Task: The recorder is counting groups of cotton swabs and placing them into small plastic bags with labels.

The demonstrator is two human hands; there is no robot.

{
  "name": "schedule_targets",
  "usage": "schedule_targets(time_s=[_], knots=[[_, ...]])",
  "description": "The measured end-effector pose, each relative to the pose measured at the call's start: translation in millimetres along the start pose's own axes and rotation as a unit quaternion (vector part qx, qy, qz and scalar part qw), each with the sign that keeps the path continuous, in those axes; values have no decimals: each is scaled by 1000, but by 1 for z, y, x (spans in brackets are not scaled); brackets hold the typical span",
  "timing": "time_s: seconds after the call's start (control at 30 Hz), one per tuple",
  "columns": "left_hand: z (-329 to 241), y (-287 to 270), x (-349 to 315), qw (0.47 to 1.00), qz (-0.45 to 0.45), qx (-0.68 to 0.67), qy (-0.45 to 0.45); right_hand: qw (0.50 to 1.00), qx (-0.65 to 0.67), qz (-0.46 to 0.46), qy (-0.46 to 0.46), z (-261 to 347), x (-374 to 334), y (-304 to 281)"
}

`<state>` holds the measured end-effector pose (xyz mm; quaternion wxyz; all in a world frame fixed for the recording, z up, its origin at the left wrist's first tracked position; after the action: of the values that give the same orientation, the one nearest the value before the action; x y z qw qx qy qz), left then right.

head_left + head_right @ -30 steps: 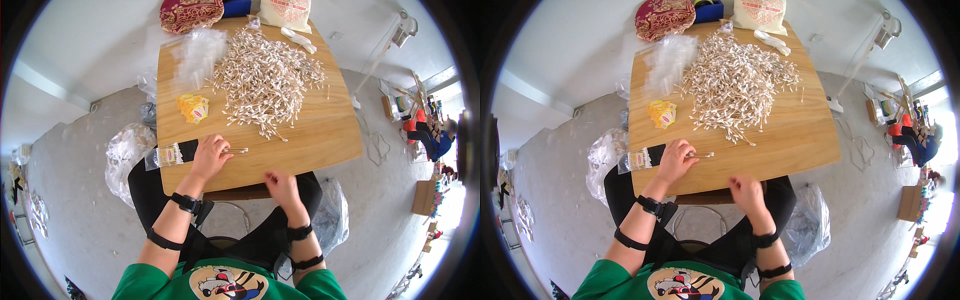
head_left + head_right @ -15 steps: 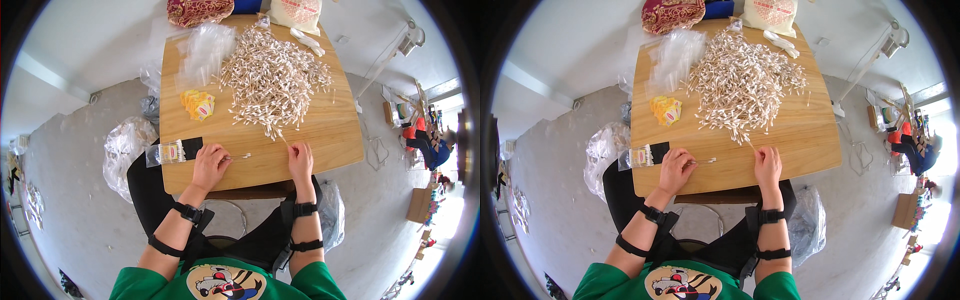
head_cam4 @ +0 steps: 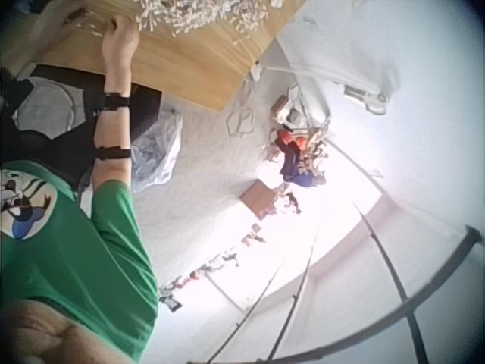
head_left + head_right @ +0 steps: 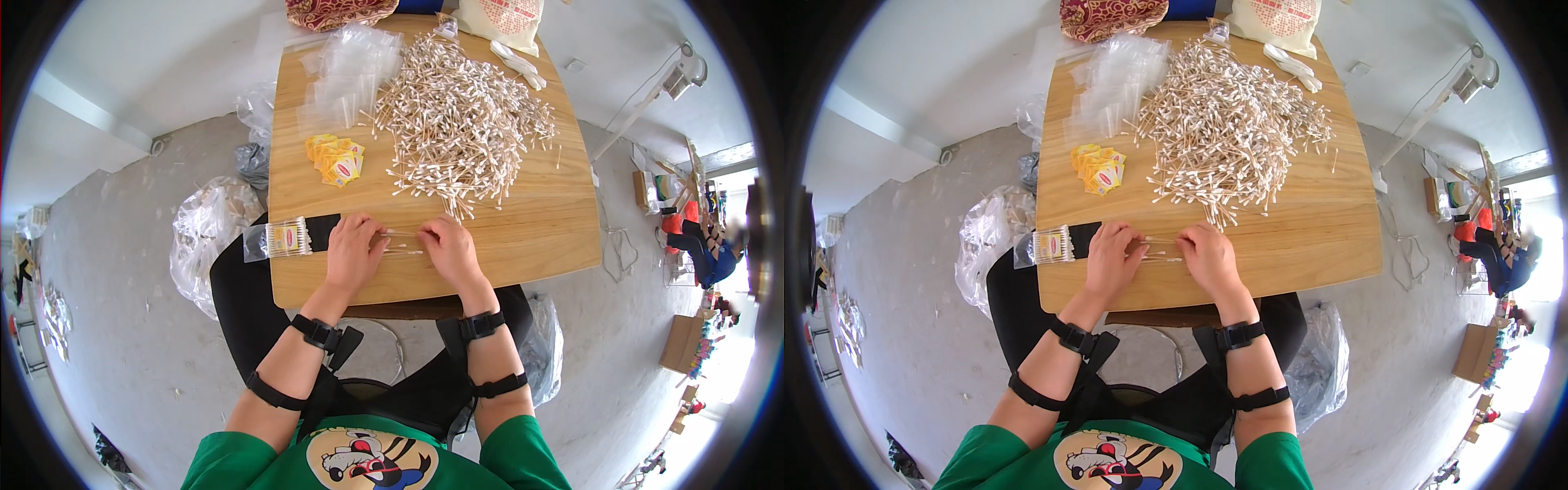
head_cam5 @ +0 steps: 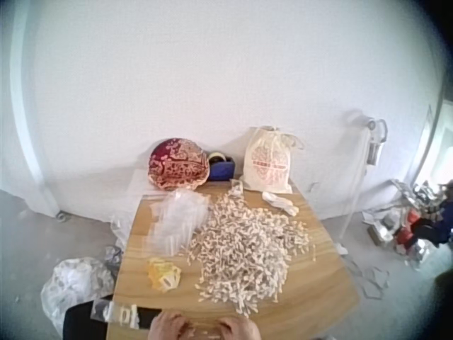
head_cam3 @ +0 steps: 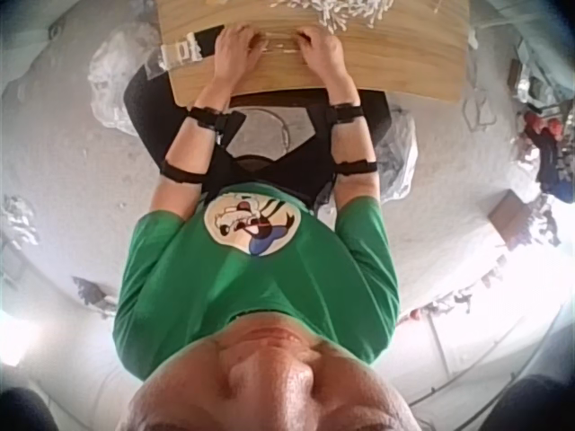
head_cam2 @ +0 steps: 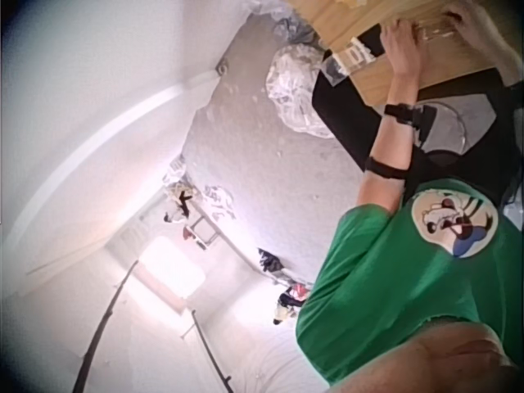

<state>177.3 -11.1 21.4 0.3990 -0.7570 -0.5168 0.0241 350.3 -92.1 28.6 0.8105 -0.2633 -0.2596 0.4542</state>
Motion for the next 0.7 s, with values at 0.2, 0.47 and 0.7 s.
schedule_targets(time_s=[0.2, 0.47, 0.7], knots=[[3, 4, 10, 999, 38, 9, -34, 997, -22, -66, 19, -22, -5, -15], [-7, 13, 17, 1000, 19, -8, -13, 998, -12, -47, 30, -21, -4, -10], [7, 20, 16, 990, 105, -71, -66, 979, 109, -57, 164, -44, -6, -9]])
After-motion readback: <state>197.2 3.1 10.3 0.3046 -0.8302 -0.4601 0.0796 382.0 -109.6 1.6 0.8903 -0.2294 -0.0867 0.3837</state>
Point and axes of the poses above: each hand's wrist, its own x-axis towards the middle knuckle, its own y-axis out of the palm, z = x × y, the point moved 6 cm from there along x, towards the middle knuckle, and after that the axes turned 10 degrees about -z, right-handed, at the moved point
